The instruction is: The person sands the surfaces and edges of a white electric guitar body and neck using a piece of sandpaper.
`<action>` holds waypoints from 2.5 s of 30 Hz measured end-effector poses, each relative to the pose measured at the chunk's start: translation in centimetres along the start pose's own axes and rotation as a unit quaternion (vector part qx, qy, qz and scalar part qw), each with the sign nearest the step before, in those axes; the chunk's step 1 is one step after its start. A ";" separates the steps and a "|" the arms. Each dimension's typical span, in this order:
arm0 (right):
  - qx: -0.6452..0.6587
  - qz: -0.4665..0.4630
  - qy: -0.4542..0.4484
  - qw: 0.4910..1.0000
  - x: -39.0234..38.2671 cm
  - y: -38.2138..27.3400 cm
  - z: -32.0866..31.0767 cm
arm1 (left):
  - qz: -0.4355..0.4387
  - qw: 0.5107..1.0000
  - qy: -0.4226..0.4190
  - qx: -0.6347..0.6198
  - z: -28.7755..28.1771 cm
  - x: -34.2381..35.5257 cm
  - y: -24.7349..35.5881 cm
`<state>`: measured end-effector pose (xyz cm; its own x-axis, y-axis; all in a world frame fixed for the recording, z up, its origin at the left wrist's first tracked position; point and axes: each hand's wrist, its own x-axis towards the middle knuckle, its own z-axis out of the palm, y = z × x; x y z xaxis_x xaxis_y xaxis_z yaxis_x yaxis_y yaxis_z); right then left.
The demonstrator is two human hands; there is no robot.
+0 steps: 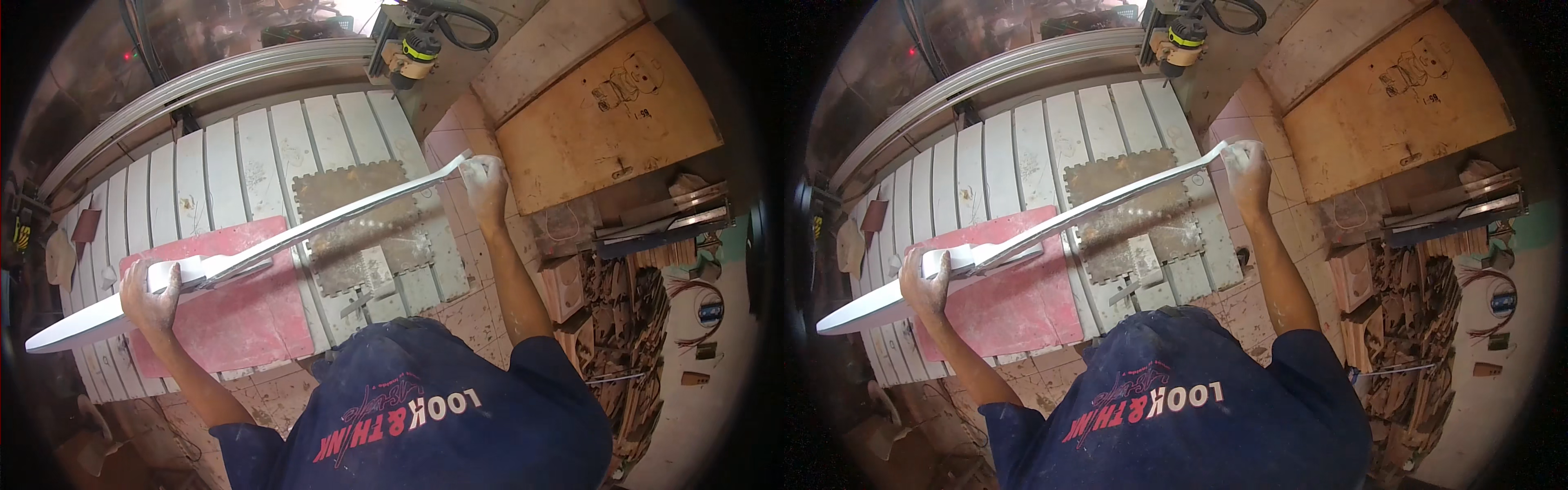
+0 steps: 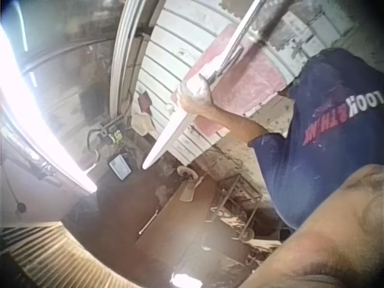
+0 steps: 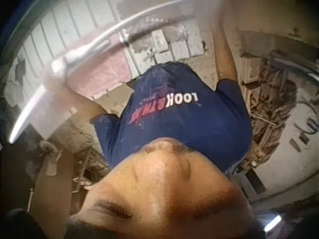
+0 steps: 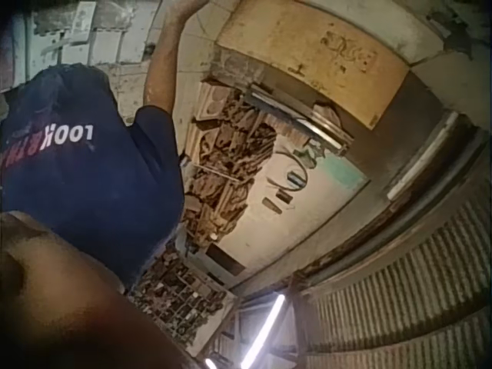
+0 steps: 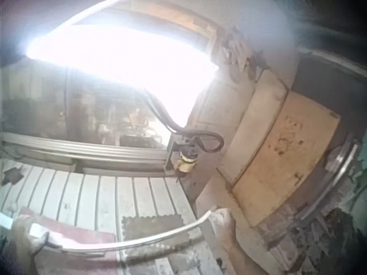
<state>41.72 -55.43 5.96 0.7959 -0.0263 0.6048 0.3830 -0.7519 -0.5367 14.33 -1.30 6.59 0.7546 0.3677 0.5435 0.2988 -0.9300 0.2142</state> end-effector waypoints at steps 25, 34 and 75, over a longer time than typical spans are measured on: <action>-0.061 -0.157 -0.043 0.985 0.8 1.8 3.4 | 0.010 0.999 0.027 -0.035 0.3 -0.1 0.1; -0.078 -0.109 -0.049 0.990 1.6 1.5 3.0 | 0.012 0.999 0.028 -0.032 0.0 -0.5 0.3; -0.157 -0.103 -0.175 0.967 3.0 3.2 3.0 | 0.013 0.998 0.044 -0.042 0.2 -0.6 0.8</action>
<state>46.72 -55.88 4.27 0.8485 0.3283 0.4149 0.4330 -0.8816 -0.1880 14.20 -2.31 6.29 0.7056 0.3450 0.6189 0.2262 -0.9374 0.2647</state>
